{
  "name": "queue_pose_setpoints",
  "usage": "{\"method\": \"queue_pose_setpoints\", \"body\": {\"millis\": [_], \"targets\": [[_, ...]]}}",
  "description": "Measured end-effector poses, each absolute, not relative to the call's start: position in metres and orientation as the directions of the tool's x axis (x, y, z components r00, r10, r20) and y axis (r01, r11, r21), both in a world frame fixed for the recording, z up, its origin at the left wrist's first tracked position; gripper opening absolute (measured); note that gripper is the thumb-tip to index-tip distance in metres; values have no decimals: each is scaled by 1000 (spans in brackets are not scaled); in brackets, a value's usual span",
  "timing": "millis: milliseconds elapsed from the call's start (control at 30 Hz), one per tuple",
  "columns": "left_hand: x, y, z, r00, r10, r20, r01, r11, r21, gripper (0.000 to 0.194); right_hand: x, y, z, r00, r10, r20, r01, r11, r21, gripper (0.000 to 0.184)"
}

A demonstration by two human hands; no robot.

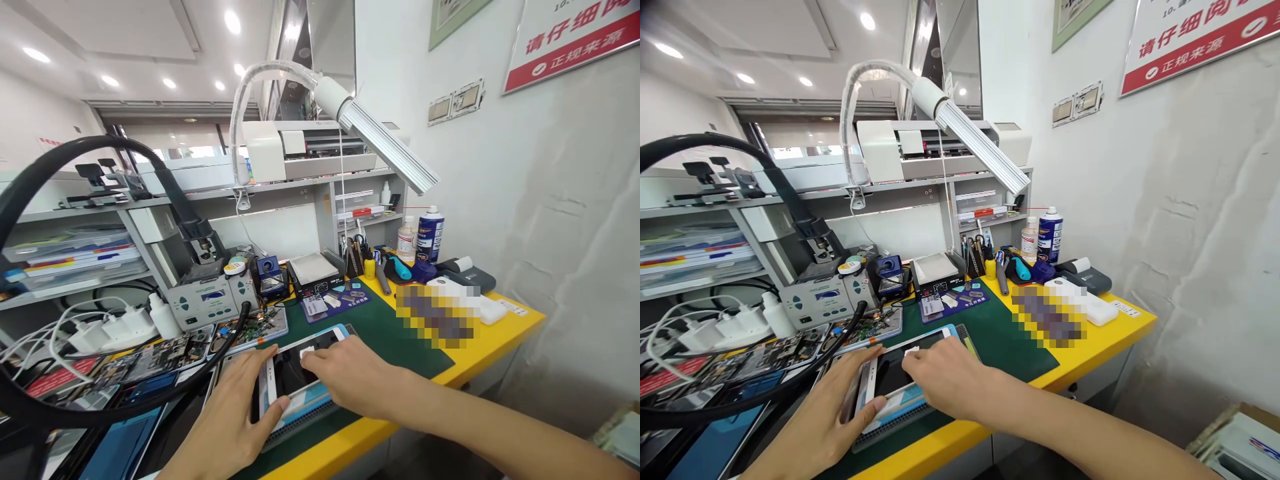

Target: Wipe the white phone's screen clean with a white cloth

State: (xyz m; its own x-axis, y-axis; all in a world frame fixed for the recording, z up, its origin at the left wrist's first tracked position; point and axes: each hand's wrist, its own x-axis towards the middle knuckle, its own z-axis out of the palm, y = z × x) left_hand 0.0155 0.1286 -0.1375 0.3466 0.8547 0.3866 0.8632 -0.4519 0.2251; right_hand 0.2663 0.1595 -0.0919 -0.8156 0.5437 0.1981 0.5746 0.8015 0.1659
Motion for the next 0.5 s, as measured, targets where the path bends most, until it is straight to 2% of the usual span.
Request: {"method": "queue_pose_setpoints", "body": {"millis": [300,500], "targets": [[17,126,-134,329,886,327,870,-419,260,59,294,180,-79,-734,671,110,679,719,148,27],[20,123,-128,327,903,280,865,-405,296,61,313,188,-87,-726,668,162,687,706,169,37]]}}
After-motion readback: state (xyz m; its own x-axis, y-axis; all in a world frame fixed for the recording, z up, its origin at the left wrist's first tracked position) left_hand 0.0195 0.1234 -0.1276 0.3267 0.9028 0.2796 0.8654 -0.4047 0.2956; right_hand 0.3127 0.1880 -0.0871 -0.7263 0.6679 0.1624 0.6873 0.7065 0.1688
